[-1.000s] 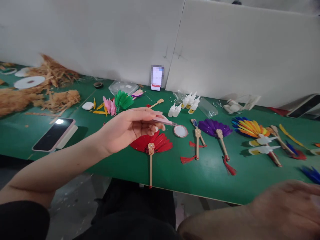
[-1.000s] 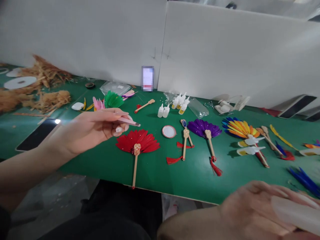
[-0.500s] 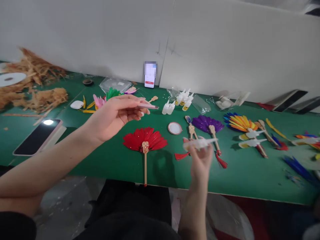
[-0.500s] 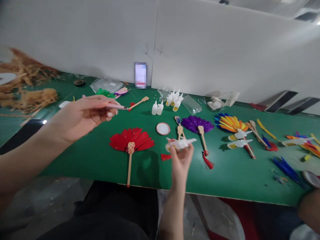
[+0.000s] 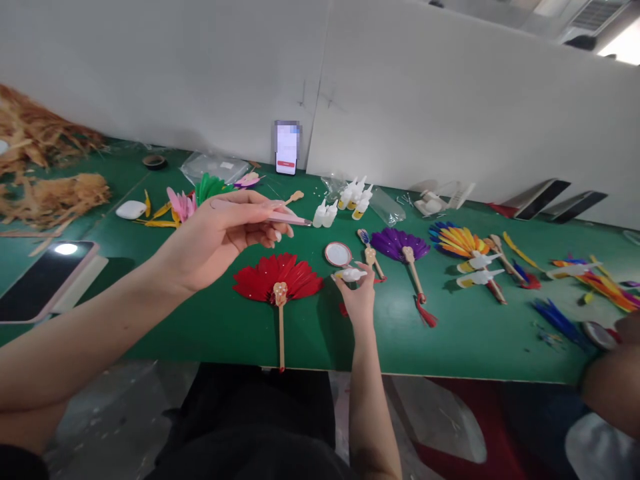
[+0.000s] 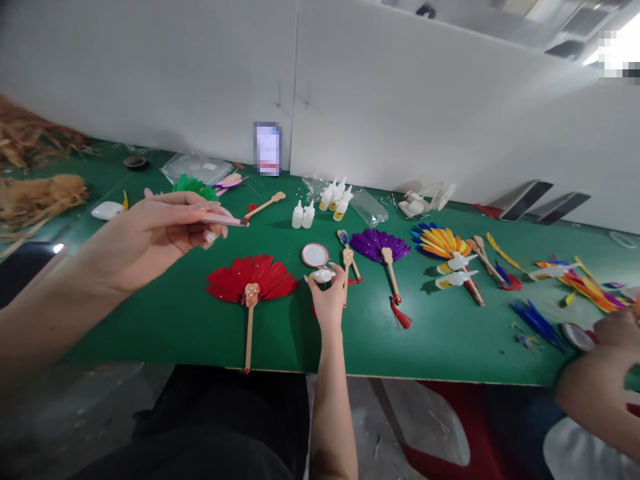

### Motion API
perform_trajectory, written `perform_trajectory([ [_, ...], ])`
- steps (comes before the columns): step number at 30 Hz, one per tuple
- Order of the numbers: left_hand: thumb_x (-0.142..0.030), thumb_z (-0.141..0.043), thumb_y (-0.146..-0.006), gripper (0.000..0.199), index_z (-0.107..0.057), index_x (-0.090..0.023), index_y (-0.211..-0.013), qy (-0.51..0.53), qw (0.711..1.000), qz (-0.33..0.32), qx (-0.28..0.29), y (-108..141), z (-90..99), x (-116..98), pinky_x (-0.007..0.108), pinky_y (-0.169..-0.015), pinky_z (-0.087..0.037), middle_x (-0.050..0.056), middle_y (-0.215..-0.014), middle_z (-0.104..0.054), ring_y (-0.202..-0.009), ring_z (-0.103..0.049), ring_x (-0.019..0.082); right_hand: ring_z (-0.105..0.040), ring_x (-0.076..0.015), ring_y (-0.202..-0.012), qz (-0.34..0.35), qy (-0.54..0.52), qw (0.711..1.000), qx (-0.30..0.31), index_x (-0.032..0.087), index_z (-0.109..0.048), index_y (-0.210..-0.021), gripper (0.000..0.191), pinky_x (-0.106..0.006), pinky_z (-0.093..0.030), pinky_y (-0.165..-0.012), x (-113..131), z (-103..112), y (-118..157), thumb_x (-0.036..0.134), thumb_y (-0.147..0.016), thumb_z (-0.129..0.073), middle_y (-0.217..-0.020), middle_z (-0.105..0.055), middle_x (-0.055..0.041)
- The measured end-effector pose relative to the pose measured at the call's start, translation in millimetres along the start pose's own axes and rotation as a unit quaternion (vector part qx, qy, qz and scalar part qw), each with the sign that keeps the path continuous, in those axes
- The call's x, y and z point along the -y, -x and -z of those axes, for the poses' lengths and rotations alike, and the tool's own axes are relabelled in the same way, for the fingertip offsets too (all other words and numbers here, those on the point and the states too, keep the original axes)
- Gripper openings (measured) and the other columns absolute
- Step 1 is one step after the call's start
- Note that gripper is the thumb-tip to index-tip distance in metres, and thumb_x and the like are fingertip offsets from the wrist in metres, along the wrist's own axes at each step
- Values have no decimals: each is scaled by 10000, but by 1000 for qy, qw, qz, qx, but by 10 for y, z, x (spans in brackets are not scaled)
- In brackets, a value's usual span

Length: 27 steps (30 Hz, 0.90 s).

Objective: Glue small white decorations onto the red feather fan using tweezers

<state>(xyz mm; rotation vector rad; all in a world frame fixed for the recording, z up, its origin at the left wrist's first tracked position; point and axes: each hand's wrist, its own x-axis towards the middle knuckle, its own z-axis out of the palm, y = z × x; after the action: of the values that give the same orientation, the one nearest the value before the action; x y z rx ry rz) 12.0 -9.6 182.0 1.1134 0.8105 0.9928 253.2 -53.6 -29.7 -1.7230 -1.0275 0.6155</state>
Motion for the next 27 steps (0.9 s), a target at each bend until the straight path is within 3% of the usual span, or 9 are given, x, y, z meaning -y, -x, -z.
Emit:
perform_trajectory([
  [8, -111, -614, -819, 188, -775, -154, -732, 1, 1000, -5, -14, 10, 2, 27, 122, -531, -508, 27, -670, -714, -585, -625, 77, -637, -221, -1026, 21, 65, 995, 66, 157, -587, -1205, 329, -431, -553, -866, 31, -40, -57, 342, -933, -599, -1205, -619, -90],
  [15, -118, -613, -814, 193, -777, -165, -724, 7, 1000, -7, -4, 11, 1, 24, 113, -537, -516, 20, -684, -723, -594, -631, 75, -633, -222, -1035, 28, 121, 991, 51, 161, -579, -1219, 335, -434, -551, -869, -54, -9, -169, 340, -937, -594, -1220, -612, -93],
  [18, -133, -624, -814, 173, -776, -155, -733, 4, 1000, -11, 7, 6, 11, 36, 113, -552, -524, 22, -707, -725, -613, -631, 74, -635, -226, -1021, 56, 106, 992, 31, 157, -586, -1202, 356, -441, -549, -868, -83, 18, -126, 360, -912, -626, -1204, -617, -97],
  [20, -135, -629, -814, 168, -770, -149, -723, 2, 1000, -12, 13, 17, 18, 36, 115, -566, -529, 20, -718, -723, -615, -628, 70, -619, -268, -1064, 82, 83, 993, -2, 155, -539, -1262, 558, -483, -534, -894, -31, 90, -56, 431, -812, -723, -1252, -584, -141],
  [22, -132, -634, -812, 163, -763, -148, -714, 4, 1000, -6, 17, 37, 19, 30, 119, -571, -532, 17, -712, -721, -610, -628, 70, -539, -335, -1209, 114, 55, 990, -57, 157, -395, -1392, 857, -547, -480, -967, 94, 224, 36, 499, -706, -780, -1366, -482, -204],
  [25, -132, -631, -817, 166, -759, -147, -712, 8, 1000, 11, 22, 63, 5, 20, 123, -570, -529, 21, -708, -723, -602, -627, 69, -321, -340, -1419, 170, 20, 977, -130, 228, -265, -1460, 771, -598, -346, -1087, 371, 486, 184, 520, -837, -613, -1505, -329, -167],
  [27, -131, -626, -819, 169, -756, -144, -713, 9, 999, 16, 28, 66, -11, 12, 124, -565, -524, 26, -719, -727, -604, -625, 70, -319, -363, -1423, 190, 7, 974, -123, 255, -337, -1439, 658, -618, -383, -1045, 562, 642, 272, 512, -872, -552, -1469, -400, -141],
])
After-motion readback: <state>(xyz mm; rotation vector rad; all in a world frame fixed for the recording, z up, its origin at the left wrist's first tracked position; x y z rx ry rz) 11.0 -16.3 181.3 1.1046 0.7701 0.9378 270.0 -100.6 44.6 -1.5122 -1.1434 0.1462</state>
